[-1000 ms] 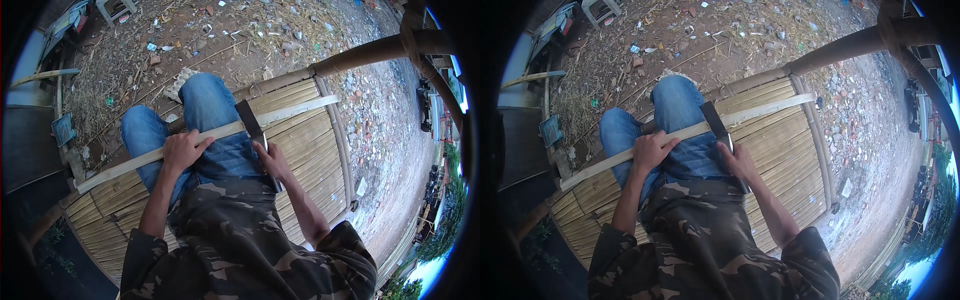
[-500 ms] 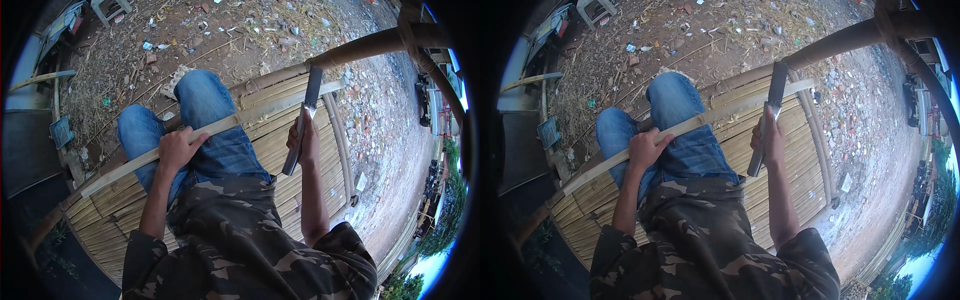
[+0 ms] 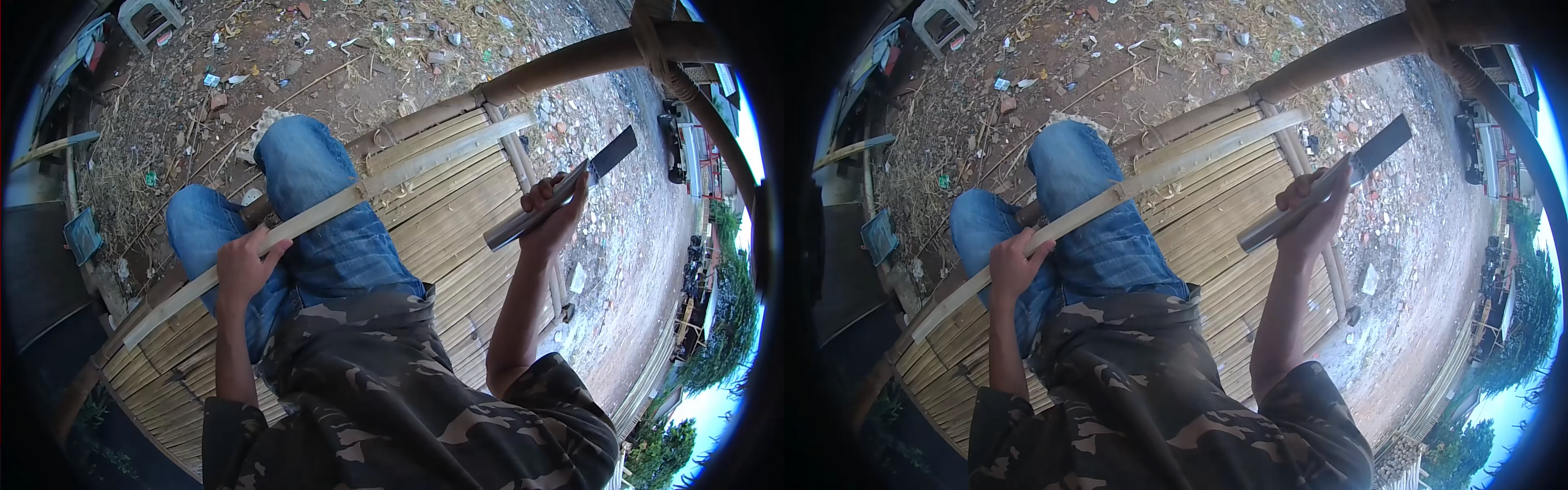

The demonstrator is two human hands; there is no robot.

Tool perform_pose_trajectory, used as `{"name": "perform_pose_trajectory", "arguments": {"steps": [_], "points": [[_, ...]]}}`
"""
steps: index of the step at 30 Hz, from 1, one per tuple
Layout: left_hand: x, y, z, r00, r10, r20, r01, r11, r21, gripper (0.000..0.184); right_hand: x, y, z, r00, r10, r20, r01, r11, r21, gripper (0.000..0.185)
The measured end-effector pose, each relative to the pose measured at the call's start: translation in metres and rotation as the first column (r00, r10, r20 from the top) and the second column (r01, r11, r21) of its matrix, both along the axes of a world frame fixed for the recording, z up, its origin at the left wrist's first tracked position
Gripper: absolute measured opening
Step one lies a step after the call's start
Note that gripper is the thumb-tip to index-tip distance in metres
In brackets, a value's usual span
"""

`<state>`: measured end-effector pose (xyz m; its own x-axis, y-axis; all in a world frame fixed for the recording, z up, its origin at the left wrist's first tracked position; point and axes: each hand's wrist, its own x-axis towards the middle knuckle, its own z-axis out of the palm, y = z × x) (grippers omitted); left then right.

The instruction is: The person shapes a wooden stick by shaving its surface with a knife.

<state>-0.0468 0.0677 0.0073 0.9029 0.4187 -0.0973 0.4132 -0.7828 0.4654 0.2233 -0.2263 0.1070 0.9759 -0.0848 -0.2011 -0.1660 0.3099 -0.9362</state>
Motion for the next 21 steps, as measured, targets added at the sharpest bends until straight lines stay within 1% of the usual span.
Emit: {"name": "perform_pose_trajectory", "arguments": {"steps": [1,3,4,5,6,7,9,10,11,13,14,15,16,17,19,20,21], "points": [[0.002,-0.002,0.0,1.0,0.005,-0.002,-0.005,1.0,0.002,0.049,-0.009,0.006,-0.007,1.0,0.013,-0.001,-0.013,1.0,0.02,0.045],[0.008,-0.005,0.0,1.0,-0.019,-0.006,0.019,1.0,0.003,0.048,-0.038,0.025,-0.028,0.979,0.188,-0.082,-0.193,0.98,-0.049,0.044],[0.01,-0.007,-0.001,1.0,-0.011,-0.013,0.011,1.0,0.009,0.048,-0.046,0.026,-0.036,0.918,0.352,-0.185,-0.382,0.91,-0.164,0.044],[0.014,-0.009,-0.002,1.0,-0.021,0.011,0.021,1.0,0.007,0.048,-0.051,0.027,-0.043,0.822,0.486,-0.297,-0.558,0.789,-0.255,0.044],[0.017,-0.01,-0.004,0.999,-0.032,0.036,0.032,0.999,0.003,0.049,-0.053,0.03,-0.046,0.806,0.524,-0.274,-0.591,0.73,-0.343,0.04],[0.019,-0.008,-0.004,0.999,-0.027,0.034,0.026,1.0,0.004,0.049,-0.049,0.03,-0.044,0.803,0.529,-0.275,-0.596,0.727,-0.34,0.04],[0.019,-0.01,-0.005,0.999,-0.044,0.026,0.043,0.999,0.03,0.049,-0.032,0.026,-0.028,0.876,0.478,-0.06,-0.474,0.835,-0.278,0.041],[0.018,-0.011,-0.007,0.999,-0.042,0.022,0.041,0.999,0.027,0.049,-0.024,0.028,-0.018,0.916,0.402,0.014,-0.394,0.904,-0.167,0.042],[0.018,-0.011,-0.009,0.998,-0.045,0.035,0.044,0.998,0.034,0.049,-0.019,0.031,-0.011,0.951,0.302,0.067,-0.295,0.951,-0.096,0.038],[0.019,-0.011,-0.011,0.998,-0.043,0.055,0.041,0.998,0.047,0.049,-0.029,0.042,-0.026,0.993,0.077,0.094,-0.075,0.997,-0.018,0.039],[0.02,-0.012,-0.011,0.997,-0.044,0.064,0.041,0.998,0.056,0.05,-0.048,0.044,-0.056,0.959,0.284,0.01,-0.276,0.939,-0.206,0.042],[0.021,-0.013,-0.013,0.996,-0.044,0.075,0.039,0.997,0.065,0.05,-0.07,0.045,-0.087,0.881,0.46,-0.107,-0.465,0.805,-0.368,0.044],[0.016,-0.015,-0.015,0.996,-0.045,0.074,0.04,0.997,0.063,0.05,-0.089,0.044,-0.099,0.723,0.616,-0.313,-0.687,0.59,-0.425,0.046],[0.011,-0.015,-0.017,0.996,-0.066,0.059,0.061,0.996,0.072,0.05,-0.1,0.044,-0.105,0.514,0.686,-0.515,-0.851,0.331,-0.408,0.049],[0.015,-0.013,-0.019,0.997,-0.062,0.049,0.057,0.994,0.089,0.05,-0.078,0.039,-0.082,0.575,0.643,-0.505,-0.817,0.424,-0.39,0.048],[0.008,-0.018,-0.019,0.997,-0.065,0.034,0.062,0.994,0.085,0.05,-0.071,0.034,-0.079,0.687,0.595,-0.416,-0.723,0.617,-0.311,0.05],[0.019,-0.011,-0.018,0.996,-0.072,0.052,0.066,0.992,0.108,0.05,-0.071,0.036,-0.08,0.696,0.592,-0.407,-0.715,0.627,-0.31,0.05]]}}
